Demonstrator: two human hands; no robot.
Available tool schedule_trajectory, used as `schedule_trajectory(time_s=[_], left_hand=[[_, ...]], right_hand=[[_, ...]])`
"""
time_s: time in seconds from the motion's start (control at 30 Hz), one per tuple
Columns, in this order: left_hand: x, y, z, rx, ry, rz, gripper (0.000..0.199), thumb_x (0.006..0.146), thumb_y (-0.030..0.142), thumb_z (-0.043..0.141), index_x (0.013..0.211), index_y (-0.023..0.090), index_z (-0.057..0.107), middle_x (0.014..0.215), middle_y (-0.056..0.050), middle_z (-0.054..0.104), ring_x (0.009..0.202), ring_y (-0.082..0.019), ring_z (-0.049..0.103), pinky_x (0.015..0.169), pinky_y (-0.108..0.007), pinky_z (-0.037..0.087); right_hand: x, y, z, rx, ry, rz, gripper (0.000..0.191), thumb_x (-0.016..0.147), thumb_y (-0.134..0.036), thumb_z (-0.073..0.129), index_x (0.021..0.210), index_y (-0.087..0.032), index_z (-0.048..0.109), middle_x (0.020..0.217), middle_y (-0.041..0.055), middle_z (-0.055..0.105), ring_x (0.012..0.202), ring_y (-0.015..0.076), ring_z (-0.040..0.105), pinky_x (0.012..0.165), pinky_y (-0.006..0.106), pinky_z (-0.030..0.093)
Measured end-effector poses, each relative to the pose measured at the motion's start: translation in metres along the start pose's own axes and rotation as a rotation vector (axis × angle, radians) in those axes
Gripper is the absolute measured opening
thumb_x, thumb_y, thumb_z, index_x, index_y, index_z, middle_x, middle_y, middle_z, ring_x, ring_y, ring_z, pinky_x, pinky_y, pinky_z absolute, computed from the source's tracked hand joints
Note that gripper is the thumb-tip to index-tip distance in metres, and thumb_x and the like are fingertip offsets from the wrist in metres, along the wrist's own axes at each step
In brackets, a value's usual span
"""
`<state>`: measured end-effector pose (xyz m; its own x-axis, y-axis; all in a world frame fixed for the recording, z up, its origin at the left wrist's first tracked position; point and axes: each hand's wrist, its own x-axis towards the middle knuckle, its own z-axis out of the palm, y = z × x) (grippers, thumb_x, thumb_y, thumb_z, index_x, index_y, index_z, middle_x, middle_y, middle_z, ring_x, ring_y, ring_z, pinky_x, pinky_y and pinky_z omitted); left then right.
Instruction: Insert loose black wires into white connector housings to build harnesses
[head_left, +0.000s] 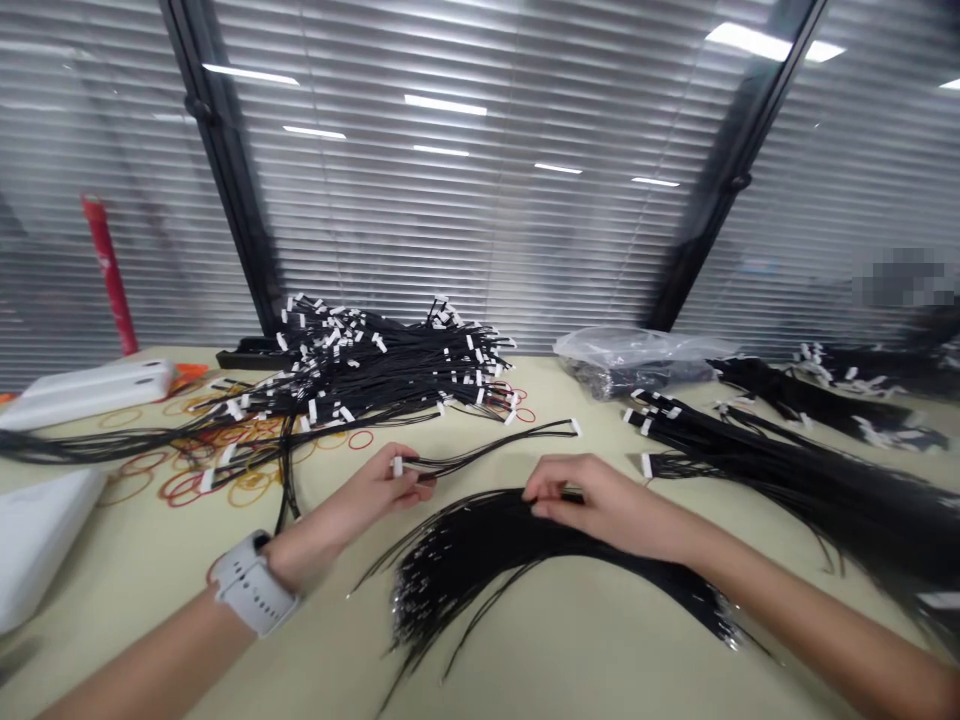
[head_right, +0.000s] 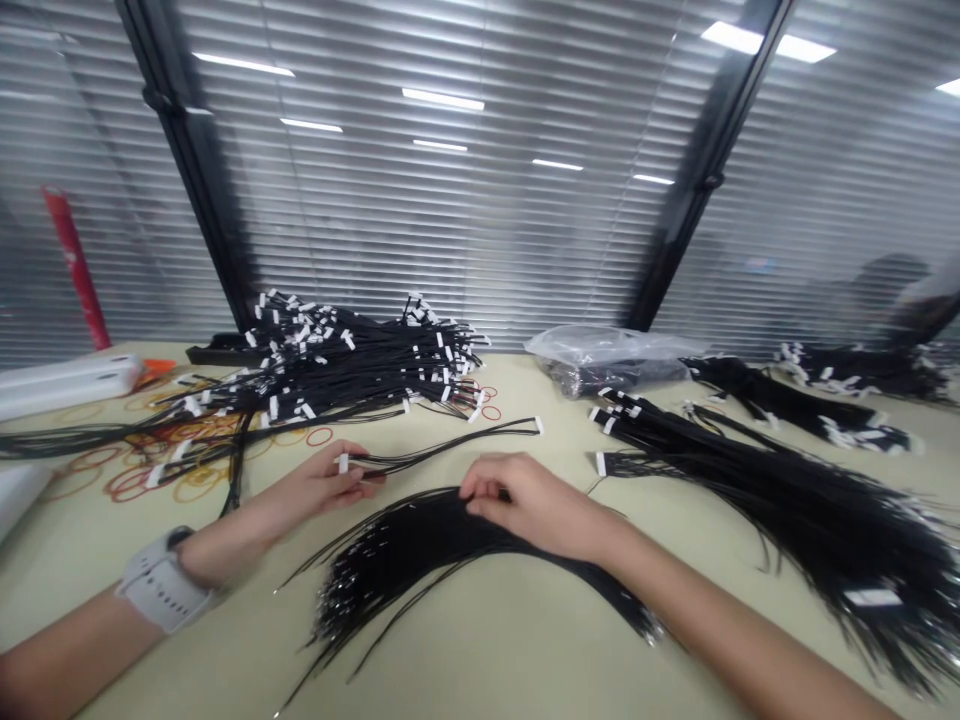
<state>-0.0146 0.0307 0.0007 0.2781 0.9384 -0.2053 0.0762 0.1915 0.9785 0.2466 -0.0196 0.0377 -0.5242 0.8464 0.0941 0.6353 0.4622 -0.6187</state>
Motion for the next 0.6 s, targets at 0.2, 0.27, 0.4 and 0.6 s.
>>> schedule_trajectory(time_s=[0.2, 0.27, 0.4, 0.6], left_hand=[[0.008, -0.013, -0.002, 0.014, -0.014, 0.042, 0.029, 0.071, 0.028, 0.062, 0.091, 0.019, 0.044, 0.082, -0.005, 0.068, 0.076, -0.018, 0.066, 0.082, -0.036, 0.046], [0.009, -0.016, -0.002, 0.020, -0.023, 0.057, 0.029, 0.072, 0.030, 0.061, 0.092, 0.019, 0.043, 0.084, -0.006, 0.068, 0.079, -0.017, 0.065, 0.083, -0.036, 0.046], [0.006, -0.015, 0.000, 0.047, -0.031, 0.087, 0.028, 0.073, 0.032, 0.059, 0.094, 0.020, 0.044, 0.088, -0.005, 0.066, 0.085, -0.018, 0.064, 0.083, -0.033, 0.046], [0.002, -0.003, -0.004, 0.151, -0.016, 0.113, 0.030, 0.073, 0.031, 0.059, 0.097, 0.021, 0.044, 0.085, -0.003, 0.063, 0.074, -0.017, 0.063, 0.074, -0.031, 0.047]], right_hand=[[0.011, 0.009, 0.011, -0.111, -0.042, -0.056, 0.011, 0.082, -0.023, 0.050, 0.084, -0.017, 0.060, 0.078, 0.0006, 0.055, 0.068, 0.0101, 0.050, 0.062, 0.021, 0.039], [0.012, 0.017, 0.012, -0.125, -0.052, -0.026, 0.008, 0.077, -0.023, 0.057, 0.080, -0.016, 0.060, 0.072, -0.0002, 0.053, 0.062, 0.0098, 0.048, 0.056, 0.021, 0.038], [0.011, 0.027, 0.014, -0.140, -0.074, -0.023, 0.008, 0.078, -0.021, 0.054, 0.074, -0.016, 0.059, 0.071, -0.0002, 0.053, 0.066, 0.0106, 0.048, 0.060, 0.021, 0.038], [0.008, 0.027, 0.015, -0.168, -0.046, -0.046, 0.005, 0.079, -0.018, 0.052, 0.075, -0.017, 0.055, 0.076, 0.0000, 0.054, 0.071, 0.0109, 0.050, 0.062, 0.020, 0.039]])
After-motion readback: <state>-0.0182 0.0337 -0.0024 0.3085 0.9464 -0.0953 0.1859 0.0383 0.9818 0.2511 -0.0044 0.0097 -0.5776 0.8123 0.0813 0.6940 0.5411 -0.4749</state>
